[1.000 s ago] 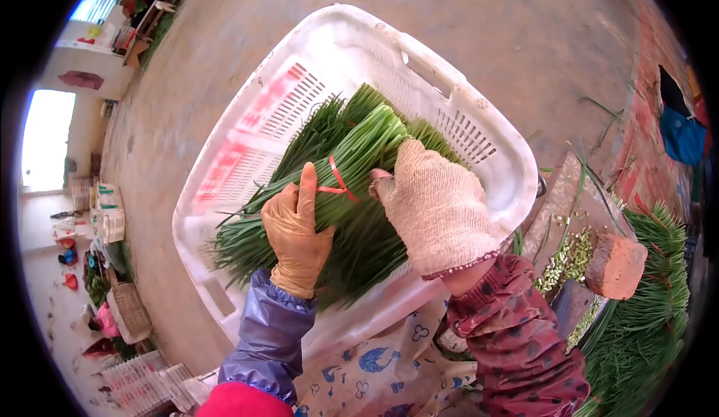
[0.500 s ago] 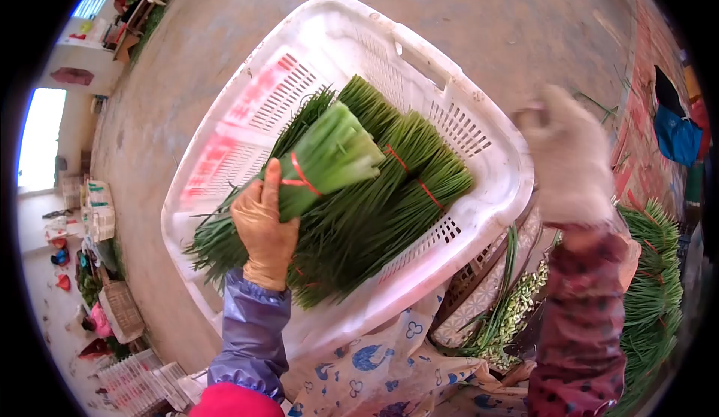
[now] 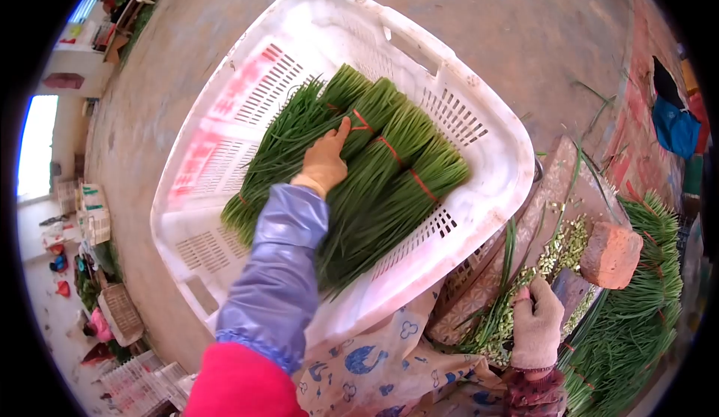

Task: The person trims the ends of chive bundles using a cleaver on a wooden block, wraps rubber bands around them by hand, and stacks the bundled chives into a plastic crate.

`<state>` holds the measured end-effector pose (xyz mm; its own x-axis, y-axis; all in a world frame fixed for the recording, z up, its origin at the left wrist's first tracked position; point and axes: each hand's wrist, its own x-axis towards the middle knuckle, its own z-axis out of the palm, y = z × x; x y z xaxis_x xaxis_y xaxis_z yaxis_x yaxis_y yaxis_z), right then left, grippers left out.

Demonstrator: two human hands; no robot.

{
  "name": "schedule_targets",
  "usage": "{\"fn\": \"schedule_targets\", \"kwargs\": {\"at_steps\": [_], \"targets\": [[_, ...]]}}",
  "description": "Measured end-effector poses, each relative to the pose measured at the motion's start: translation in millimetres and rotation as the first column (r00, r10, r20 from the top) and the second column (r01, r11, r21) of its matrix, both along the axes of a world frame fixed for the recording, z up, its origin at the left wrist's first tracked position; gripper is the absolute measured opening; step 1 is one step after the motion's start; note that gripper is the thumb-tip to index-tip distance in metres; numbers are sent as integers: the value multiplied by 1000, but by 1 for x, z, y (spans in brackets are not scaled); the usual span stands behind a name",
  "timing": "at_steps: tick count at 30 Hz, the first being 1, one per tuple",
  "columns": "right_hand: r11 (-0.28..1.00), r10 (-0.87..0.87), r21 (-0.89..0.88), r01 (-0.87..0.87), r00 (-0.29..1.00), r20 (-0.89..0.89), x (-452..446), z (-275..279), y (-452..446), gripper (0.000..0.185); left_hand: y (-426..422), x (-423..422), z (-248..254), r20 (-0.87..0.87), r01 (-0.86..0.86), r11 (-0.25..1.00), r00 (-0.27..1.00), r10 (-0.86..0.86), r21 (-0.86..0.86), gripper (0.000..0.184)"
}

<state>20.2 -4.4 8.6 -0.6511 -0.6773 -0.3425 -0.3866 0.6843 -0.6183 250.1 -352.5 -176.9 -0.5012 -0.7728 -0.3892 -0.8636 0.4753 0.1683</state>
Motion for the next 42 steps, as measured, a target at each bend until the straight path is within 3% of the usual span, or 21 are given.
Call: {"fn": "schedule_targets", "kwargs": {"at_steps": [1, 2, 6, 7, 8, 10, 11, 12, 14, 16, 18, 20, 23, 24, 26, 28, 32, 33, 35, 38, 42], "targets": [[1000, -15, -5, 15, 1000, -20, 2, -1, 3, 13, -10, -2, 20, 87, 12, 987, 996, -26, 161, 90], [1000, -15, -12, 15, 1000, -14, 3, -2, 5, 13, -13, 2, 21, 93, 11, 988, 995, -25, 154, 90], [997, 28, -65, -28, 1000, 10, 7, 9, 7, 12, -4, 53, -29, -273, 15, 990, 962, 23, 138, 98], [999, 36, -19, -35, 999, 36, 7, 16, 12, 7, 13, 59, -26, -136, -67, 993, 987, 80, 100, 100], [998, 63, 19, -65, 996, 70, 11, 22, 19, 6, 32, 69, -24, -140, -149, 988, 978, 153, 39, 97], [974, 109, -195, -117, 993, -52, 27, 23, 30, 5, 69, 81, 20, 21, -339, 935, 941, 339, 106, 84], [985, 64, -164, -50, 994, 85, 36, 47, 27, 9, 83, 92, 37, 137, -421, 897, 904, 404, 133, 81], [995, 13, -100, 9, 977, 212, 44, 68, 29, 14, 101, 113, 36, 185, -389, 916, 911, 368, 97, 77], [962, 182, -206, -178, 983, -1, 51, 43, 66, 20, 125, 128, 107, 388, -300, 930, 899, 202, 212, 70], [948, 271, -201, -246, 956, 110, 65, 55, 78, 23, 173, 167, 141, 313, -126, 987, 946, 90, 96, 66], [995, 95, -14, -95, 946, 310, 95, 96, 71, 26, 216, 199, 175, 182, -133, 965, 979, 93, 224, 69], [985, 174, -57, -164, 932, 317, 99, 106, 61, 26, 264, 236, 154, -136, -102, 938, 979, 155, 330, 76], [933, 342, -215, -289, 897, 278, 124, 121, 43, 26, 337, 271, 160, -112, -83, 983, 988, 102, 164, 87], [911, 391, -248, -330, 881, 265, 134, 124, 34, 26, 337, 271, 166, -155, -78, 975, 982, 111, 206, 92], [868, 469, -308, -391, 849, 244, 157, 134, 17, 26, 341, 266, 163, 6, -178, 961, 984, 181, 210, 91], [824, 540, -341, -452, 808, 236, 175, 141, -2, 26, 345, 263, 116, -44, -229, 972, 972, 231, 52, 109], [754, 630, -397, -524, 747, 211, 207, 151, -31, 25, 316, 238, 124, 61, -269, 933, 963, 262, 239, 75], [749, 637, -397, -531, 743, 208, 211, 153, -33, 25, 315, 238, 110, 58, -289, 930, 957, 283, 226, 75], [736, 654, -392, -552, 730, 200, 223, 156, -37, 25, 330, 239, 82, -104, -299, 937, 953, 284, -179, 63], [724, 672, -383, -574, 712, 204, 235, 155, -43, 25, 327, 227, 96, 21, -349, 924, 934, 356, -154, 54], [730, 672, -357, -583, 709, 215, 240, 153, -44, 25, 327, 228, 103, 2, -356, 930, 934, 358, -88, 45]]}}
